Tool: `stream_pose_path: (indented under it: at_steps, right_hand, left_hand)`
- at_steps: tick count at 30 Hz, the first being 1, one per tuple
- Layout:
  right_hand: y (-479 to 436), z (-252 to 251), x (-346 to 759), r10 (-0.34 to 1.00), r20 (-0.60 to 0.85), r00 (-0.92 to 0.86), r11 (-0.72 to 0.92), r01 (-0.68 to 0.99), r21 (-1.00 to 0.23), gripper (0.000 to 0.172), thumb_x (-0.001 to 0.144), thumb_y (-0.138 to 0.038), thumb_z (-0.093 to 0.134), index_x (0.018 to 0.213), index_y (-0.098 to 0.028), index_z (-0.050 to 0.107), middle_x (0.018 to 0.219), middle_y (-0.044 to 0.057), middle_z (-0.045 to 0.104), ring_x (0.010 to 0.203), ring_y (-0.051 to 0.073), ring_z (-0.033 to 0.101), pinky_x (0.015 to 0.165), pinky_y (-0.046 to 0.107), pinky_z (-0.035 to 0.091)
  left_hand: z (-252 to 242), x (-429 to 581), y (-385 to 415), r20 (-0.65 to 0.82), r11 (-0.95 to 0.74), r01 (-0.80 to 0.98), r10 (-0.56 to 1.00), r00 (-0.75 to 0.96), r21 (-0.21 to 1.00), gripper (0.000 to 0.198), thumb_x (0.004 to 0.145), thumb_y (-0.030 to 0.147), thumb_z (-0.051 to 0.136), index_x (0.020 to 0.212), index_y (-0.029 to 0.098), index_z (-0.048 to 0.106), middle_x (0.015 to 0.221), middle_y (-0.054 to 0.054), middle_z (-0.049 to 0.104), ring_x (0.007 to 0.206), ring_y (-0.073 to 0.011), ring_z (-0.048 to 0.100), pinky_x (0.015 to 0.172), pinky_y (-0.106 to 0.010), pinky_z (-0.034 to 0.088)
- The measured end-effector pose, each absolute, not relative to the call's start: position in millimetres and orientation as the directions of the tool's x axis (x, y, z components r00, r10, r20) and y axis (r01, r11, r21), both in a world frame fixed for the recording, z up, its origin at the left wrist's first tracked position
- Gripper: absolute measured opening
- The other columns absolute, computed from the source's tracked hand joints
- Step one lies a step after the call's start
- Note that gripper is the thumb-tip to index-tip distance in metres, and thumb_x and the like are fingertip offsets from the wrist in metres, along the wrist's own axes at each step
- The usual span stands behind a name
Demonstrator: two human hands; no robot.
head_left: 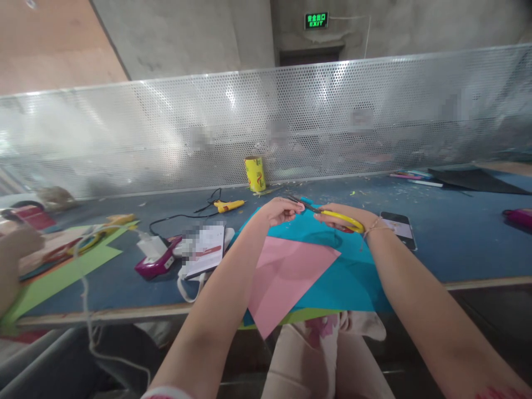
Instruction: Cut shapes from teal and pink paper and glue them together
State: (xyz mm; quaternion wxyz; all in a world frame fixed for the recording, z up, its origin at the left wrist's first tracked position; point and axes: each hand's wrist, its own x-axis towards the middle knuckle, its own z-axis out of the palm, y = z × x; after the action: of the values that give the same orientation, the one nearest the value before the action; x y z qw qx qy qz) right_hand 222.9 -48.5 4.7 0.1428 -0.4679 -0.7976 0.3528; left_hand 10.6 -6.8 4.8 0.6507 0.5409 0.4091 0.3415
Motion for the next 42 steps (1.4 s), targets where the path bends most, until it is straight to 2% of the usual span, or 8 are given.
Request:
stream_pose_path:
  at_steps: [12, 18, 23, 27, 31, 34, 37, 42]
  right_hand:
    - [-49, 5, 222, 0.854, -0.061, -0.517, 0.332, 0.632, -0.7, 0.041, 0.076, -0.059, 0.048, 0.066, -0.019, 0.043, 0.05, -0.004, 0.041, 0.037, 0.006, 0.034, 0.033, 0.02, 0.026]
    - [-52, 10, 219, 0.875, -0.061, -0.48, 0.321, 0.67, -0.669, 0.036, 0.073, -0.054, 0.054, 0.072, -0.018, 0.049, 0.052, -0.004, 0.047, 0.039, 0.007, 0.038, 0.037, 0.02, 0.027]
    - [-53, 13, 214, 0.899, -0.061, -0.434, 0.29, 0.694, -0.659, 0.036, 0.072, -0.053, 0.055, 0.073, -0.017, 0.053, 0.05, -0.004, 0.045, 0.04, 0.008, 0.038, 0.039, 0.021, 0.026]
    - [-41, 7, 216, 0.932, 0.056, -0.357, 0.319, 0.739, -0.594, 0.037, 0.074, -0.052, 0.054, 0.076, -0.016, 0.057, 0.057, 0.0, 0.053, 0.044, 0.01, 0.045, 0.042, 0.023, 0.032]
    - [-23, -4, 221, 0.972, 0.106, -0.209, 0.233, 0.808, -0.541, 0.035, 0.077, -0.049, 0.054, 0.084, -0.015, 0.058, 0.064, 0.005, 0.06, 0.048, 0.013, 0.052, 0.045, 0.023, 0.036]
    - [-15, -12, 222, 0.984, 0.14, -0.106, 0.169, 0.792, -0.587, 0.032, 0.08, -0.046, 0.052, 0.085, -0.014, 0.056, 0.071, 0.009, 0.064, 0.052, 0.014, 0.057, 0.046, 0.023, 0.039]
    - [-10, -17, 224, 0.99, 0.12, -0.075, 0.134, 0.764, -0.631, 0.031, 0.08, -0.043, 0.055, 0.091, -0.014, 0.053, 0.082, 0.012, 0.066, 0.059, 0.015, 0.061, 0.049, 0.022, 0.041]
    - [-3, -27, 228, 0.998, 0.057, -0.013, 0.036, 0.908, -0.418, 0.041, 0.073, -0.036, 0.064, 0.103, -0.011, 0.052, 0.085, 0.014, 0.067, 0.065, 0.018, 0.063, 0.052, 0.023, 0.04]
  left_hand:
    - [4, 11, -6, -0.148, 0.17, -0.011, 0.886, 0.439, 0.985, 0.013, 0.057, 0.009, 0.073, 0.068, 0.01, 0.068, 0.058, -0.001, 0.059, 0.05, -0.0029, 0.045, 0.053, -0.019, 0.042]
    - [4, 10, -7, -0.145, 0.159, 0.004, 0.89, 0.432, 0.987, 0.011, 0.056, 0.01, 0.072, 0.066, 0.01, 0.068, 0.056, -0.002, 0.059, 0.049, -0.004, 0.045, 0.05, -0.019, 0.041]
    - [2, 10, -6, -0.134, 0.142, 0.013, 0.892, 0.432, 0.99, 0.011, 0.055, 0.01, 0.072, 0.065, 0.01, 0.068, 0.056, -0.003, 0.059, 0.049, -0.0043, 0.045, 0.049, -0.019, 0.04]
    - [-1, 10, -4, -0.108, 0.113, 0.014, 0.901, 0.42, 0.994, 0.015, 0.055, 0.012, 0.074, 0.069, 0.01, 0.068, 0.06, -0.004, 0.062, 0.051, -0.0058, 0.05, 0.054, -0.022, 0.044]
    - [-6, 12, -1, -0.095, 0.09, 0.031, 0.912, 0.399, 0.995, 0.018, 0.058, 0.014, 0.074, 0.074, 0.011, 0.065, 0.067, -0.006, 0.066, 0.053, -0.0089, 0.056, 0.06, -0.027, 0.048]
    - [-10, 12, 1, -0.107, 0.086, 0.073, 0.925, 0.363, 0.994, 0.018, 0.061, 0.012, 0.07, 0.077, 0.013, 0.062, 0.068, -0.006, 0.066, 0.056, -0.012, 0.06, 0.061, -0.03, 0.05]
    - [-13, 12, 4, -0.096, 0.059, 0.125, 0.945, 0.312, 0.99, 0.017, 0.064, 0.01, 0.066, 0.078, 0.014, 0.058, 0.066, -0.004, 0.065, 0.059, -0.0138, 0.062, 0.061, -0.029, 0.05]
    - [-17, 13, 5, -0.045, 0.02, 0.089, 0.957, 0.286, 0.996, 0.02, 0.063, 0.007, 0.065, 0.079, 0.015, 0.056, 0.061, -0.001, 0.063, 0.06, -0.0137, 0.063, 0.065, -0.029, 0.052]
